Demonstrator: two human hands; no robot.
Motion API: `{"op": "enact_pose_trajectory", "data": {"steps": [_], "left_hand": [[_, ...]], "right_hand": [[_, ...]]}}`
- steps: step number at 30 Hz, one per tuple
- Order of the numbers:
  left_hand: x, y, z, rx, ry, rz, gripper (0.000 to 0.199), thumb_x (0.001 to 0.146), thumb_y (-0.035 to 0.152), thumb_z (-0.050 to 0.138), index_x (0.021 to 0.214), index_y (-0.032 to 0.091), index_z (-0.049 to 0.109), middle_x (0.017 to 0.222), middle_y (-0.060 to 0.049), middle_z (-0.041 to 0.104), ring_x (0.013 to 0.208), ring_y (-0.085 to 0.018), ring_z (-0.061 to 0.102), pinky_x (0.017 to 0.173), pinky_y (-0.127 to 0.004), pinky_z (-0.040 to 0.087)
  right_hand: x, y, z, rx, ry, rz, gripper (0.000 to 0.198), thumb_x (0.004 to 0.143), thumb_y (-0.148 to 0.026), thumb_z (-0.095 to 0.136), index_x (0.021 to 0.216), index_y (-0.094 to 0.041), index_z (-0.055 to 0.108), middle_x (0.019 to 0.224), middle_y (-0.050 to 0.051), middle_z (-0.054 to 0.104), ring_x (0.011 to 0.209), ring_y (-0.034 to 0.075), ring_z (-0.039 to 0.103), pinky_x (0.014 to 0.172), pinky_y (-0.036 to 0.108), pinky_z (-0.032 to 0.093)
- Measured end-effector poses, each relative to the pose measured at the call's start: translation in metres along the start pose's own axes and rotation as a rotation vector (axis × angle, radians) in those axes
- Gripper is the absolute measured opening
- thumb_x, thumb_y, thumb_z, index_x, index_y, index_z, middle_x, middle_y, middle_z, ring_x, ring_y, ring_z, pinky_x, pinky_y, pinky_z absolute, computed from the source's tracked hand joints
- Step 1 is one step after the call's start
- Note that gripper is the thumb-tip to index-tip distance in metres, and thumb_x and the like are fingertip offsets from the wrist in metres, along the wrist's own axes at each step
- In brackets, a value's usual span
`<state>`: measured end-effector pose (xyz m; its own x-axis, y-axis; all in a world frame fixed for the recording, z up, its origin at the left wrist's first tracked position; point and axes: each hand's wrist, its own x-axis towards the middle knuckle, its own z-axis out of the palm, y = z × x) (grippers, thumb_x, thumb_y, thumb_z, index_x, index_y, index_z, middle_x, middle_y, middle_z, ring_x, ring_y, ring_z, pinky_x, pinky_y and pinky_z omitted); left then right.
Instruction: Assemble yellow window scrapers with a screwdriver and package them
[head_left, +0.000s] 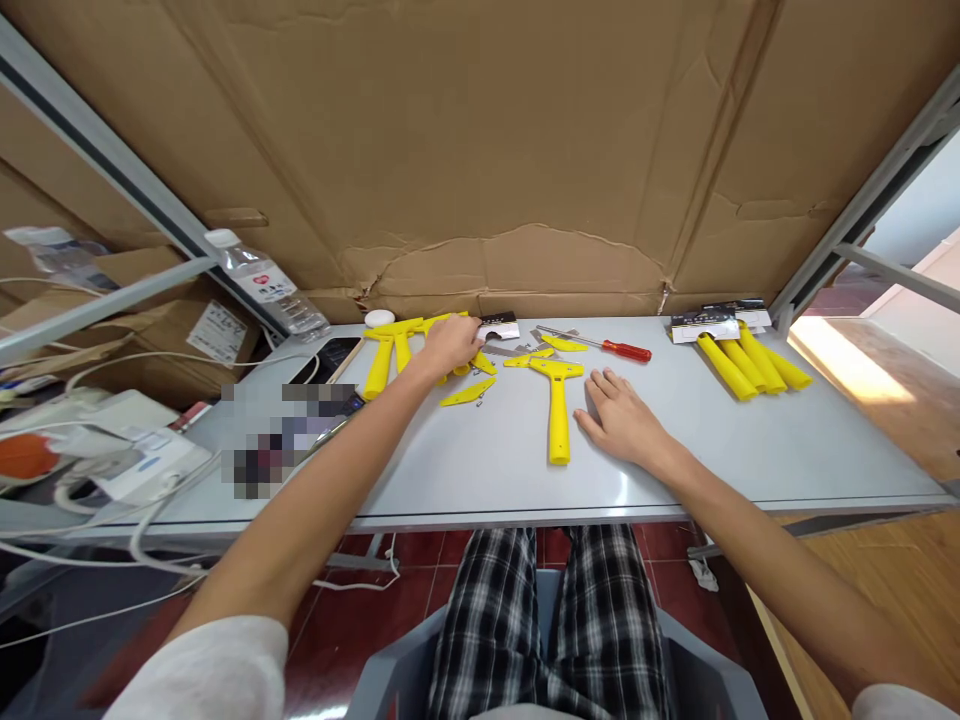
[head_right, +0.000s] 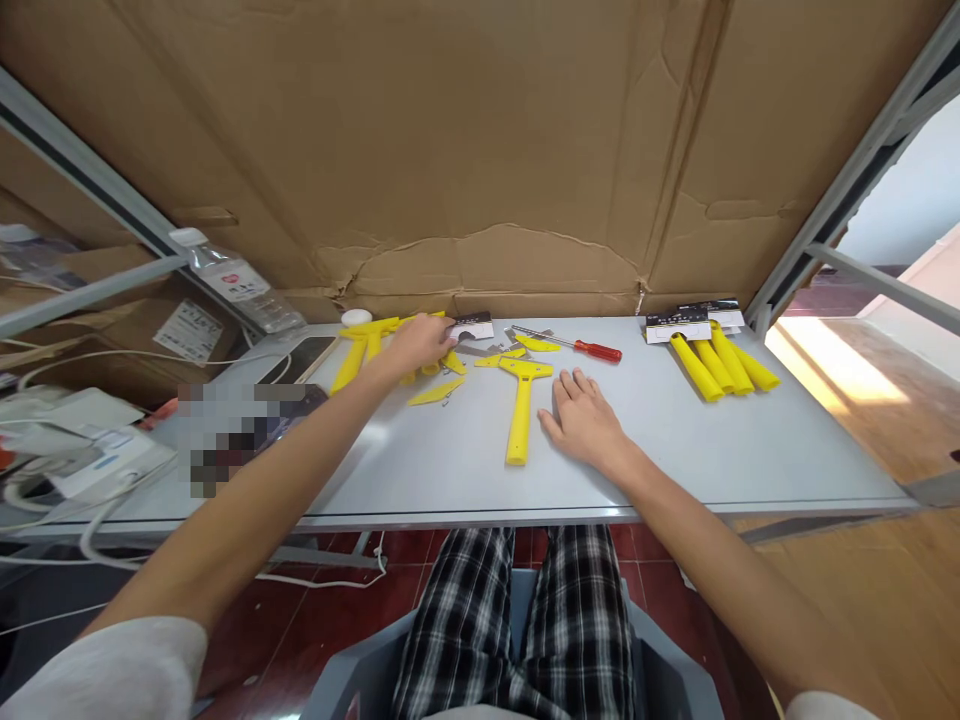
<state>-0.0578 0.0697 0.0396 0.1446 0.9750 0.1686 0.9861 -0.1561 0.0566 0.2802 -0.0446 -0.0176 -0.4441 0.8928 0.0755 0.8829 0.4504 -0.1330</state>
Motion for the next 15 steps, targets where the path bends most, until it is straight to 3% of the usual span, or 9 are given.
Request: {"op": "enact_pose_trajectory", "data": {"steps": [6,15], "left_hand": [[-0.003,0.006,-0.019,0.125,0.021,-0.026,0.029,0.11,0.035,0.054,0.117,0.016,0.075,0.122,-0.022,0.08,0.114,-0.037,0.071,0.1,-0.047,0.048],[-0.016,0.01,-0.044,0.13,0.079,-0.006,0.034,0.111,0.034,0.045,0.119,0.016,0.073,0.126,-0.023,0.079,0.116,-0.039,0.071,0.095,-0.047,0.048]], "right_hand": [[0.0,0.0,0.0,0.014,0.008,-0.003,0.08,0.113,-0.054,0.036,0.168,0.002,0.048,0.181,0.026,0.041,0.172,0.047,0.032,0.141,0.063,0.031],[0.0,-0.001,-0.003,-0.008,0.006,-0.001,0.08,0.113,-0.054,0.036,0.168,0.002,0.048,0.18,0.025,0.042,0.172,0.047,0.033,0.141,0.062,0.031]]}}
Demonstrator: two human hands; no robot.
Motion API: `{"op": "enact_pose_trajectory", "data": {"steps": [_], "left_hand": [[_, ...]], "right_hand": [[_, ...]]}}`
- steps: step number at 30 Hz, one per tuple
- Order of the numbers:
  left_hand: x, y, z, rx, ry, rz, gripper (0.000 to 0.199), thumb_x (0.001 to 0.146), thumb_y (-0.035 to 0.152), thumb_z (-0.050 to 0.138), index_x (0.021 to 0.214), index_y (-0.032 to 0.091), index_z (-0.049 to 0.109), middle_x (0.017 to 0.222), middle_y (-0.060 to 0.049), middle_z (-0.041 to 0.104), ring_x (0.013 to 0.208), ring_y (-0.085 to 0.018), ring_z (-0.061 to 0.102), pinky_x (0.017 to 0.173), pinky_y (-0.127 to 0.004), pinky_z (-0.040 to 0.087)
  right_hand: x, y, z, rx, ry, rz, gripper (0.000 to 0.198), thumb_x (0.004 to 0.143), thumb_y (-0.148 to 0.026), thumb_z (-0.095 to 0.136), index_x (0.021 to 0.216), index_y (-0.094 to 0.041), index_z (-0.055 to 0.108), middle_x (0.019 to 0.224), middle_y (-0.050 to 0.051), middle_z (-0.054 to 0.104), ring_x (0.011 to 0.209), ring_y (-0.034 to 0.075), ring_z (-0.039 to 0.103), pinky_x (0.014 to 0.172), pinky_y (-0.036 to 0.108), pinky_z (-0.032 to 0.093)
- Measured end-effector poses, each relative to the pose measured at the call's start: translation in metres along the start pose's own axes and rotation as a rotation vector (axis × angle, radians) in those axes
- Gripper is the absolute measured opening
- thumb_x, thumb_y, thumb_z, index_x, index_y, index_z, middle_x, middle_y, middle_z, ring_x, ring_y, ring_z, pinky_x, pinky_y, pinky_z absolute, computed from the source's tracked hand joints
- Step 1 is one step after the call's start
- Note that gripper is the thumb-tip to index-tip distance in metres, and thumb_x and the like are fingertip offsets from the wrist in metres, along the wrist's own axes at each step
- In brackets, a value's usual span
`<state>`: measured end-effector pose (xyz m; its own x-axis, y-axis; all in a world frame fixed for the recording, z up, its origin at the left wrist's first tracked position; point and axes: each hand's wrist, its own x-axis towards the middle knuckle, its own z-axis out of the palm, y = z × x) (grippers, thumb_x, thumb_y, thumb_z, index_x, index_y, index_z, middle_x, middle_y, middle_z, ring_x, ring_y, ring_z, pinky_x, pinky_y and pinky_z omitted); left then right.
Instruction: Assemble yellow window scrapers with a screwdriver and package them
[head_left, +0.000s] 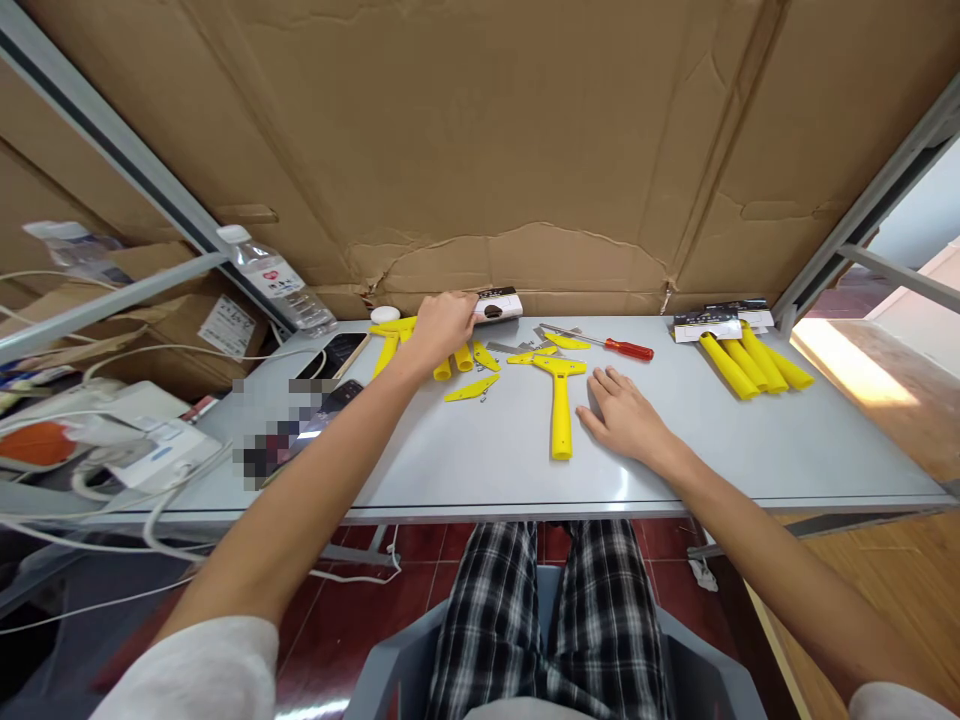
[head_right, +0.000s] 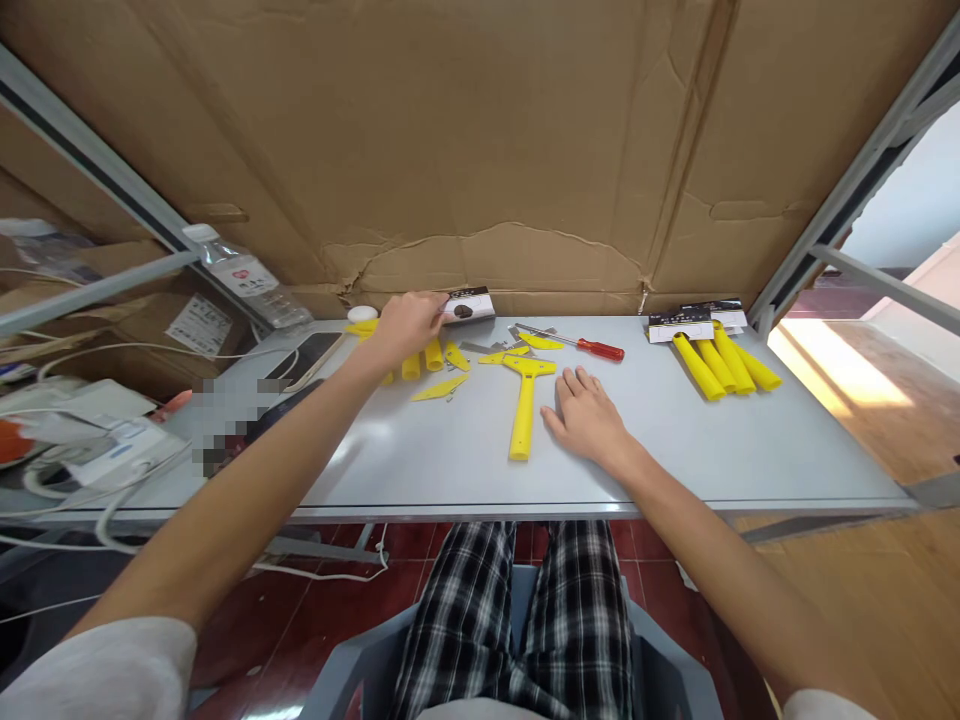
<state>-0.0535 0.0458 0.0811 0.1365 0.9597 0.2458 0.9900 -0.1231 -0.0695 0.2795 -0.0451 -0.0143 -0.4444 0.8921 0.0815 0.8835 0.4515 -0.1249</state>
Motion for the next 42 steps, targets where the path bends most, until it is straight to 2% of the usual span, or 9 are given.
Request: {"op": "enact_pose_trajectory", "data": {"steps": [4,8,14,18,22,29,34,39,42], "left_hand": [[-0.012,0.006,-0.014,-0.063,0.093,0.005,0.039,0.111,0.036,0.044,0.126,0.017,0.074,0.13,-0.022,0.078,0.12,-0.04,0.071,0.098,-0.05,0.05],[-0.026,0.019,-0.02,-0.338,0.173,0.041,0.042,0.109,0.044,0.052,0.13,0.019,0.078,0.127,-0.015,0.083,0.116,-0.035,0.074,0.105,-0.047,0.055],[-0.045,0.049,-0.02,-0.853,-0.043,0.091,0.056,0.106,0.061,0.059,0.134,0.018,0.083,0.128,-0.011,0.085,0.111,-0.031,0.08,0.096,-0.041,0.065],[-0.062,0.068,-0.012,-0.765,-0.059,0.349,0.047,0.101,0.056,0.072,0.134,0.024,0.084,0.133,-0.01,0.084,0.117,-0.031,0.079,0.106,-0.047,0.064],[-0.079,0.08,-0.001,-0.674,0.058,0.494,0.041,0.103,0.043,0.073,0.14,0.025,0.079,0.146,-0.011,0.078,0.133,-0.032,0.072,0.116,-0.052,0.06],[-0.079,0.08,0.023,-1.095,0.05,0.391,0.06,0.091,0.048,0.088,0.144,0.026,0.073,0.16,-0.015,0.06,0.086,-0.014,0.075,0.093,-0.04,0.07],[-0.076,0.079,0.035,-1.393,-0.016,0.202,0.055,0.083,0.042,0.095,0.129,0.021,0.076,0.137,-0.014,0.076,0.085,-0.015,0.076,0.08,-0.035,0.069],[-0.079,0.079,0.037,-1.511,0.086,0.108,0.048,0.078,0.036,0.098,0.118,0.02,0.077,0.126,-0.011,0.079,0.091,-0.018,0.077,0.085,-0.037,0.07],[-0.078,0.079,0.04,-1.526,0.102,0.098,0.045,0.079,0.036,0.097,0.115,0.019,0.077,0.121,-0.01,0.08,0.092,-0.019,0.078,0.085,-0.038,0.07]], "right_hand": [[0.0,0.001,0.001,0.003,0.024,-0.011,0.078,0.113,-0.055,0.037,0.165,0.001,0.053,0.179,0.025,0.045,0.171,0.047,0.035,0.14,0.062,0.033],[0.0,0.002,0.001,0.041,0.059,-0.024,0.072,0.111,-0.053,0.042,0.158,-0.002,0.061,0.176,0.025,0.05,0.169,0.047,0.039,0.139,0.062,0.035],[0.001,0.003,-0.014,0.509,0.377,0.009,0.059,0.108,-0.053,0.049,0.146,-0.014,0.07,0.154,0.02,0.071,0.141,0.036,0.068,0.125,0.055,0.055],[0.0,0.006,-0.024,0.892,0.497,0.054,0.073,0.1,-0.065,0.063,0.159,-0.022,0.057,0.162,0.02,0.063,0.122,0.033,0.075,0.096,0.049,0.069],[0.002,0.01,-0.024,1.051,0.473,0.112,0.072,0.089,-0.065,0.078,0.146,-0.023,0.064,0.156,0.02,0.066,0.116,0.031,0.075,0.09,0.047,0.069],[0.008,0.013,-0.014,1.153,0.45,0.119,0.052,0.077,-0.055,0.09,0.112,-0.024,0.069,0.141,0.014,0.073,0.117,0.03,0.076,0.099,0.05,0.067],[0.008,0.012,-0.012,1.183,0.432,0.118,0.046,0.08,-0.054,0.09,0.112,-0.024,0.074,0.134,0.012,0.076,0.113,0.029,0.076,0.096,0.049,0.066],[0.007,0.012,-0.018,1.053,0.463,0.085,0.046,0.079,-0.05,0.091,0.117,-0.026,0.079,0.132,0.01,0.079,0.129,0.032,0.071,0.109,0.054,0.059],[0.008,0.014,-0.021,1.054,0.436,0.081,0.053,0.075,-0.046,0.092,0.122,-0.026,0.077,0.118,0.008,0.081,0.112,0.029,0.075,0.102,0.051,0.058]]}}
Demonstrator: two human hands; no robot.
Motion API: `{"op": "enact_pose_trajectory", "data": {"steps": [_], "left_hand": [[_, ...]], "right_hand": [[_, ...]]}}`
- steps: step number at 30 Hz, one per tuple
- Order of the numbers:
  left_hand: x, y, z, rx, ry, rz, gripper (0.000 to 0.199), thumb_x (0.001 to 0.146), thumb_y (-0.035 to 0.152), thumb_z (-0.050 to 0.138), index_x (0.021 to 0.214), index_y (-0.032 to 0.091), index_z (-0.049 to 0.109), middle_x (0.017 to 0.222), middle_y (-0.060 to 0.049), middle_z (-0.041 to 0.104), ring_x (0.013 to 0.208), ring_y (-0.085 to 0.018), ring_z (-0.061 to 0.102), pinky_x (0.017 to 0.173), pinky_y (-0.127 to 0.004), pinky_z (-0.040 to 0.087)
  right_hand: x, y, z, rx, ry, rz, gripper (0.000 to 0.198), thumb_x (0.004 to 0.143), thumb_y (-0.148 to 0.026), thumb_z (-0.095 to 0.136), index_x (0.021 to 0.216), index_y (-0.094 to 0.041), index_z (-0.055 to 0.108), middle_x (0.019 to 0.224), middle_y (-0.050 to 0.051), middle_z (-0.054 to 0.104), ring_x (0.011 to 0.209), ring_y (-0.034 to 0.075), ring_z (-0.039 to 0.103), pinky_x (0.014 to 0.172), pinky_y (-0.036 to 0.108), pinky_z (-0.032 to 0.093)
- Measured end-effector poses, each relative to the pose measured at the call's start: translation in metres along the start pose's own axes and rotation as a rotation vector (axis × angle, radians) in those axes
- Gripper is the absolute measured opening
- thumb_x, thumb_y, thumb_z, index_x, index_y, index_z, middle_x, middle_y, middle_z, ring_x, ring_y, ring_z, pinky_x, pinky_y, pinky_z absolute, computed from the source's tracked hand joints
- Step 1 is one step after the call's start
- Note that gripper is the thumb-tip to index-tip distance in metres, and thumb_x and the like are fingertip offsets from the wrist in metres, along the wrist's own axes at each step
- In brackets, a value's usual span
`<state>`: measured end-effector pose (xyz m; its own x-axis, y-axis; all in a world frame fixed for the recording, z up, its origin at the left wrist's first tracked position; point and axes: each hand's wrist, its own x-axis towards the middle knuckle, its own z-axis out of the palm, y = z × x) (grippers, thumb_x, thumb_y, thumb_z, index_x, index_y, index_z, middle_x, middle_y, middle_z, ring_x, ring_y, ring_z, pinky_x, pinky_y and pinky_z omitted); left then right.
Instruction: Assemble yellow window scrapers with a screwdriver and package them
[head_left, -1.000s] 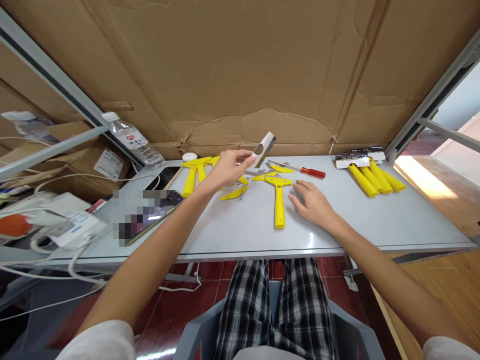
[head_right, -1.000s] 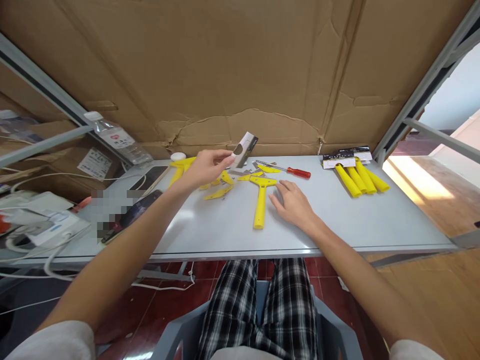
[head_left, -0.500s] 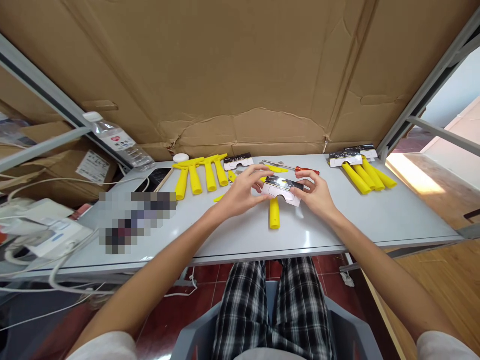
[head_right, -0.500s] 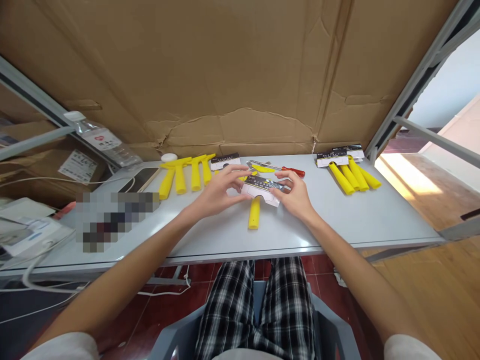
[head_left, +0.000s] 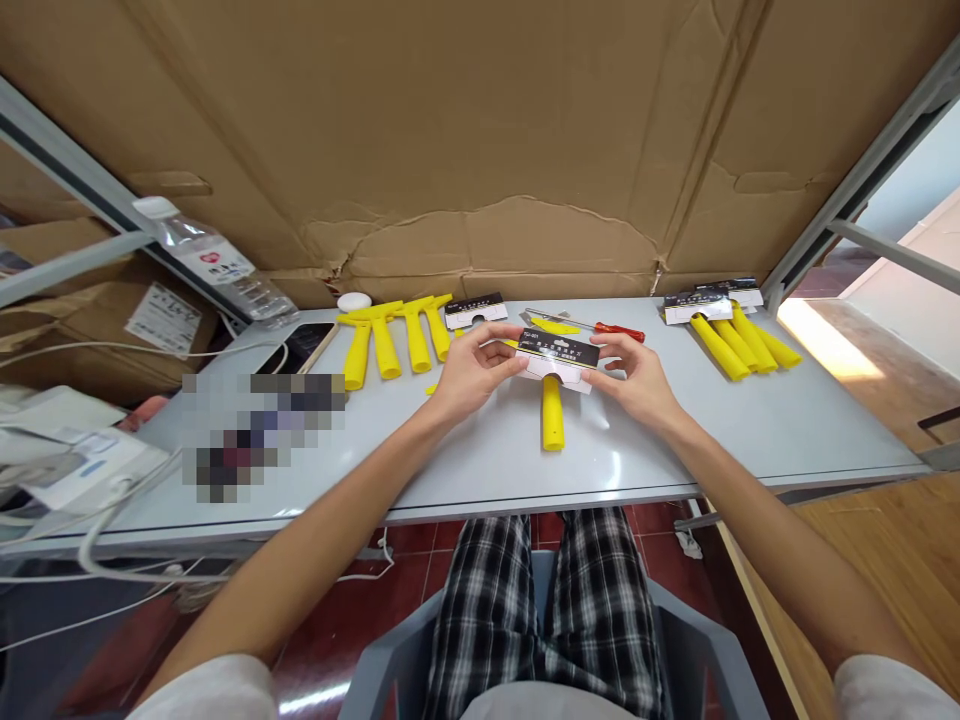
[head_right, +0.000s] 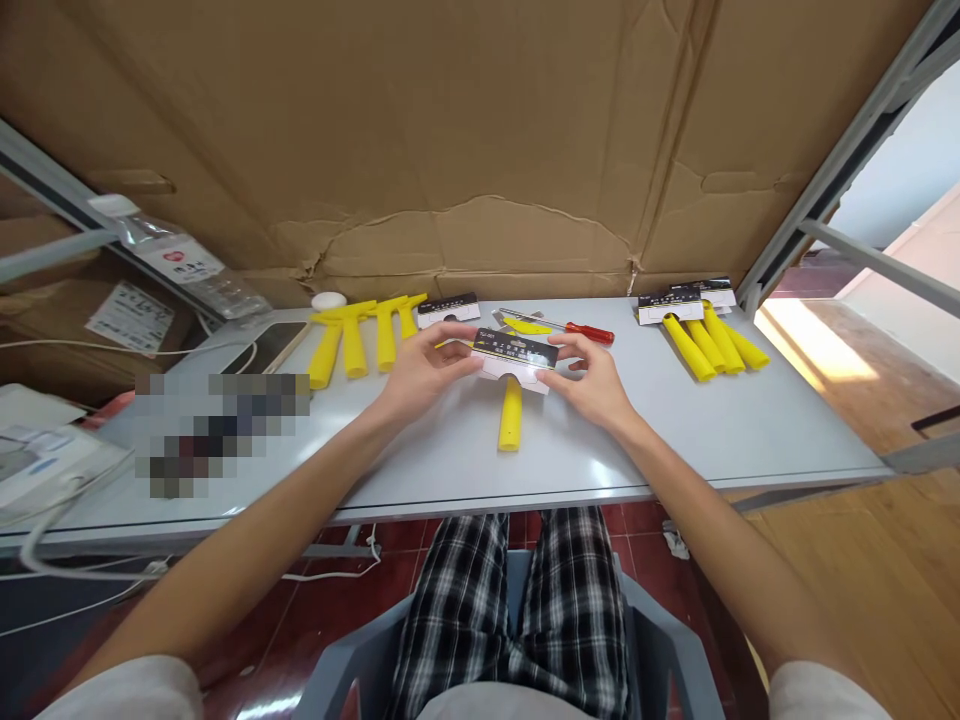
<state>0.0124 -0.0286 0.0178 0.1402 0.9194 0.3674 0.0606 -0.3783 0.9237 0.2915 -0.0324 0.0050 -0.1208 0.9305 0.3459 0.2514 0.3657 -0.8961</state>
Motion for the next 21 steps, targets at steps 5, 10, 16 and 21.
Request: {"op": "enact_pose_trajectory", "data": {"steps": [5,10,16,21], "left_hand": [[0.006,-0.011,-0.013,0.21,0.031,0.099,0.03,0.096,0.037,0.08,0.121,0.021,0.075,0.127,-0.011,0.078,0.096,-0.02,0.078,0.089,-0.039,0.067],[0.004,-0.026,-0.02,0.752,-0.15,0.448,0.032,0.105,0.024,0.064,0.134,0.024,0.078,0.135,-0.014,0.072,0.125,-0.03,0.07,0.111,-0.054,0.058],[-0.008,-0.039,-0.001,0.856,-0.507,0.546,0.037,0.11,0.026,0.064,0.142,0.037,0.078,0.153,-0.011,0.07,0.146,-0.034,0.059,0.123,-0.061,0.049],[-0.008,-0.044,-0.004,0.847,-0.549,0.563,0.036,0.109,0.026,0.067,0.143,0.032,0.078,0.167,-0.012,0.062,0.155,-0.035,0.055,0.123,-0.059,0.049]], "right_hand": [[0.002,0.001,-0.004,0.064,0.059,0.009,0.054,0.075,-0.04,0.092,0.122,-0.025,0.07,0.093,0.001,0.078,0.102,0.026,0.075,0.107,0.05,0.053],[0.002,-0.002,-0.011,0.157,0.108,0.029,0.06,0.075,-0.05,0.095,0.122,-0.025,0.069,0.109,0.006,0.08,0.096,0.024,0.073,0.088,0.041,0.055],[-0.008,-0.011,-0.029,0.187,-0.286,0.151,0.069,0.082,-0.054,0.094,0.138,-0.026,0.064,0.076,-0.005,0.071,0.078,0.021,0.07,0.081,0.036,0.053],[-0.037,-0.018,-0.036,0.227,-0.598,0.248,0.064,0.092,-0.061,0.085,0.141,-0.026,0.064,0.097,0.004,0.084,0.086,0.023,0.076,0.086,0.039,0.059]]}}
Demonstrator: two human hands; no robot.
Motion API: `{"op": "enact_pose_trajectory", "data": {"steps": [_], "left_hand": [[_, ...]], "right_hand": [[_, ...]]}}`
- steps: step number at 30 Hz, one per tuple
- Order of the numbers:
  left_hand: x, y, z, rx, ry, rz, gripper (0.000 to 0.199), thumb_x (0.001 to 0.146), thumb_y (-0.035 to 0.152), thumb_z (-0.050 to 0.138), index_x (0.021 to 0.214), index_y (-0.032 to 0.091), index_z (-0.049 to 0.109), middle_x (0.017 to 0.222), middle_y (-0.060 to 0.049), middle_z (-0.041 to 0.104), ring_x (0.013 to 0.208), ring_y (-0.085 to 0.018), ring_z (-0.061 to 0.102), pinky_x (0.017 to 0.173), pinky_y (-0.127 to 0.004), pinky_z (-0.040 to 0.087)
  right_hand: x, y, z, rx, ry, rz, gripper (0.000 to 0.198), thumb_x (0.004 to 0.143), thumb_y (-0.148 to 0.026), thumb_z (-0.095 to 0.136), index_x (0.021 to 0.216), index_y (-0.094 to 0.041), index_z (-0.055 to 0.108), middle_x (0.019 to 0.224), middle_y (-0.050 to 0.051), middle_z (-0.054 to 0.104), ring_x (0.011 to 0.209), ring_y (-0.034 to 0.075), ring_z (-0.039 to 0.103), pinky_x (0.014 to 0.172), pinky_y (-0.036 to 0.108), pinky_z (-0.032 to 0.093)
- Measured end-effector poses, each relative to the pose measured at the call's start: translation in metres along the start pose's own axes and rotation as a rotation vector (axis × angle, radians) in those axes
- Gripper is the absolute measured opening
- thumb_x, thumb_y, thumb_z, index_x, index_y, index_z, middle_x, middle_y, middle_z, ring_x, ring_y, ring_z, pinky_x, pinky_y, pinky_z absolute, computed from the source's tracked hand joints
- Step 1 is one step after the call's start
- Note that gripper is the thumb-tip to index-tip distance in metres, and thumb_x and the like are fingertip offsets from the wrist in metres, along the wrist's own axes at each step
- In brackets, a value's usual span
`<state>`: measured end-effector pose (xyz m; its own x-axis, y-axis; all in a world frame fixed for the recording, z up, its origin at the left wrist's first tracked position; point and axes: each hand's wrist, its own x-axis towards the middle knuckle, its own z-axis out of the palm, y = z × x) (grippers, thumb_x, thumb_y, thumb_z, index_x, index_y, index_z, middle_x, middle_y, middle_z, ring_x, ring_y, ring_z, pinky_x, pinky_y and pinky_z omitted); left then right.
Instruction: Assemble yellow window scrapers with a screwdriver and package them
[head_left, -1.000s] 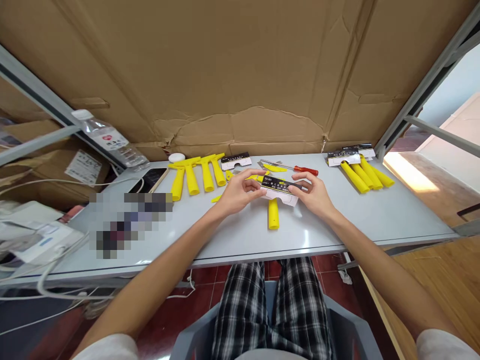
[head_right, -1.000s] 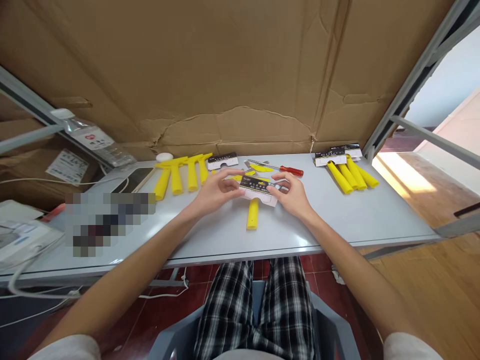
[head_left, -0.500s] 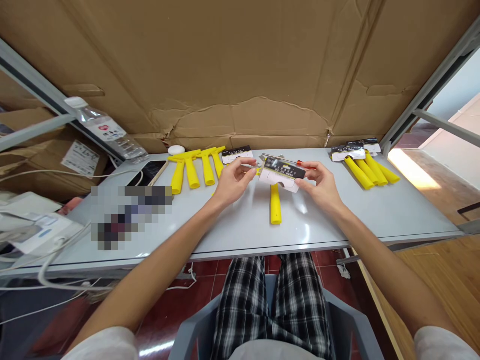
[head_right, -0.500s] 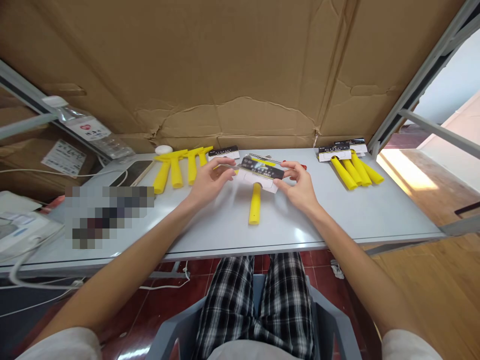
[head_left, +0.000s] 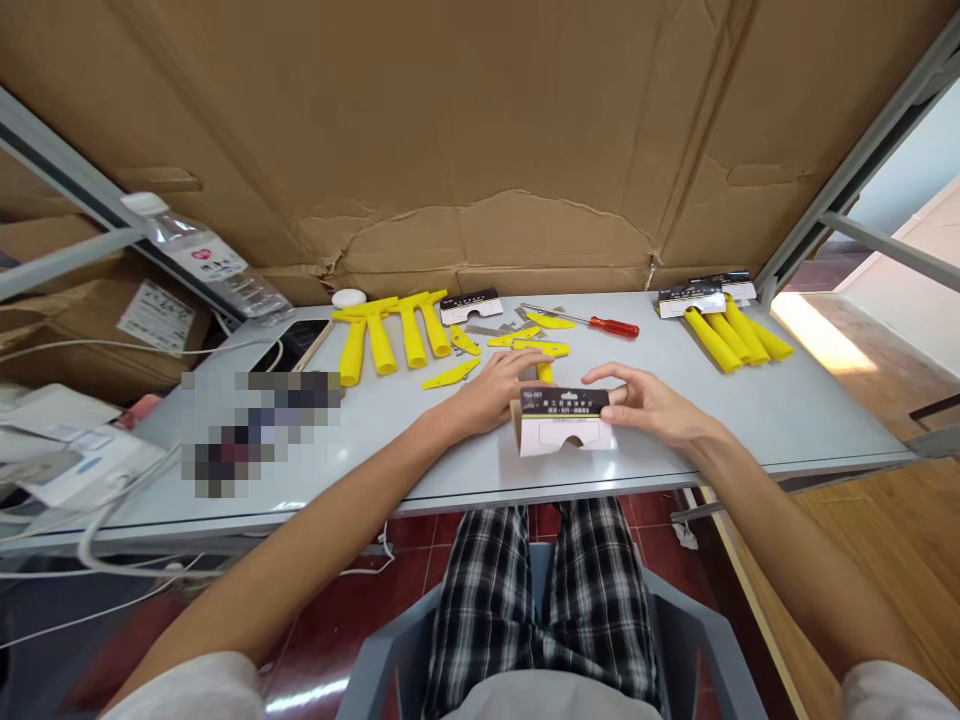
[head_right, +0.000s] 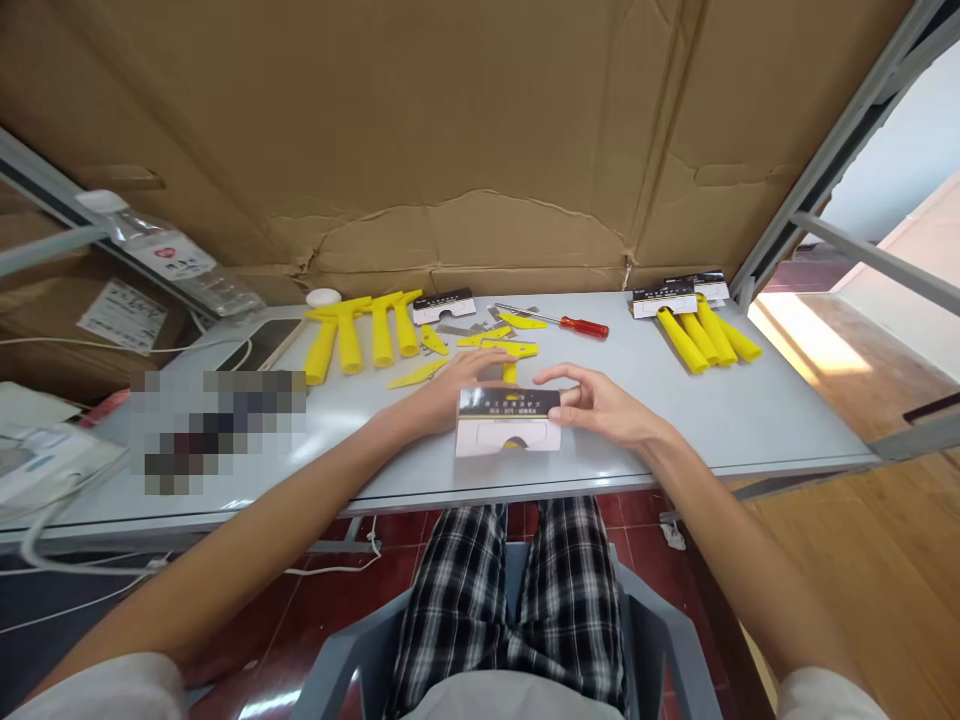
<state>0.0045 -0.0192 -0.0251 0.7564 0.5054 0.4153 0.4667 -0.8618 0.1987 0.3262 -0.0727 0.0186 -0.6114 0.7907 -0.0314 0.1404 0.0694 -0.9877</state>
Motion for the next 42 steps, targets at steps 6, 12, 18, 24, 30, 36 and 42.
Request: {"op": "enact_pose_trajectory", "data": {"steps": [6,12,18,24,30,36,42], "left_hand": [[0.001,-0.003,0.004,-0.044,0.04,0.091,0.041,0.107,0.014,0.066,0.142,0.03,0.079,0.158,-0.012,0.071,0.151,-0.031,0.063,0.119,-0.055,0.054],[0.003,0.001,0.002,-0.078,0.055,0.116,0.032,0.112,0.019,0.062,0.137,0.028,0.08,0.149,-0.013,0.077,0.144,-0.03,0.07,0.118,-0.055,0.059],[0.003,0.001,0.004,-0.111,0.101,0.092,0.033,0.112,0.017,0.059,0.135,0.029,0.08,0.146,-0.015,0.077,0.14,-0.028,0.072,0.115,-0.057,0.062],[0.006,0.002,0.003,-0.147,0.071,0.093,0.032,0.112,0.021,0.062,0.137,0.029,0.08,0.145,-0.016,0.077,0.138,-0.029,0.072,0.114,-0.056,0.061],[0.008,0.01,-0.001,-0.184,0.016,0.073,0.033,0.113,0.023,0.059,0.135,0.029,0.082,0.144,-0.015,0.077,0.14,-0.031,0.069,0.116,-0.058,0.058],[0.01,0.009,-0.001,-0.252,0.042,0.091,0.032,0.11,0.02,0.062,0.134,0.027,0.082,0.141,-0.016,0.078,0.138,-0.031,0.068,0.116,-0.058,0.059],[0.01,0.009,-0.002,-0.291,0.017,0.071,0.031,0.107,0.022,0.069,0.136,0.029,0.08,0.139,-0.012,0.079,0.137,-0.029,0.069,0.12,-0.057,0.056]], "right_hand": [[-0.03,-0.001,0.028,-0.351,0.58,-0.189,0.047,0.1,-0.056,0.076,0.136,-0.026,0.075,0.123,0.01,0.082,0.096,0.024,0.076,0.086,0.038,0.059],[-0.051,-0.008,0.038,-0.226,0.271,-0.11,0.049,0.106,-0.061,0.068,0.138,-0.023,0.073,0.068,-0.004,0.059,0.057,0.014,0.044,0.054,0.028,0.037],[-0.055,-0.007,0.049,-0.354,0.234,-0.096,0.042,0.109,-0.055,0.064,0.138,-0.026,0.073,0.067,-0.005,0.054,0.059,0.015,0.043,0.058,0.03,0.037],[-0.044,0.008,0.053,-0.392,0.435,-0.103,0.042,0.109,-0.049,0.061,0.143,-0.026,0.066,0.069,-0.003,0.064,0.063,0.019,0.052,0.062,0.033,0.04],[-0.029,0.014,0.05,-0.258,0.504,-0.064,0.042,0.104,-0.053,0.065,0.135,-0.024,0.063,0.068,-0.005,0.06,0.063,0.019,0.054,0.062,0.033,0.041],[-0.019,0.008,0.057,-0.27,0.546,-0.074,0.036,0.099,-0.048,0.068,0.126,-0.023,0.065,0.065,-0.006,0.061,0.061,0.018,0.055,0.062,0.033,0.044],[-0.017,0.008,0.067,-0.371,0.584,-0.102,0.029,0.101,-0.045,0.065,0.123,-0.025,0.067,0.068,-0.003,0.068,0.061,0.019,0.058,0.065,0.035,0.049]]}}
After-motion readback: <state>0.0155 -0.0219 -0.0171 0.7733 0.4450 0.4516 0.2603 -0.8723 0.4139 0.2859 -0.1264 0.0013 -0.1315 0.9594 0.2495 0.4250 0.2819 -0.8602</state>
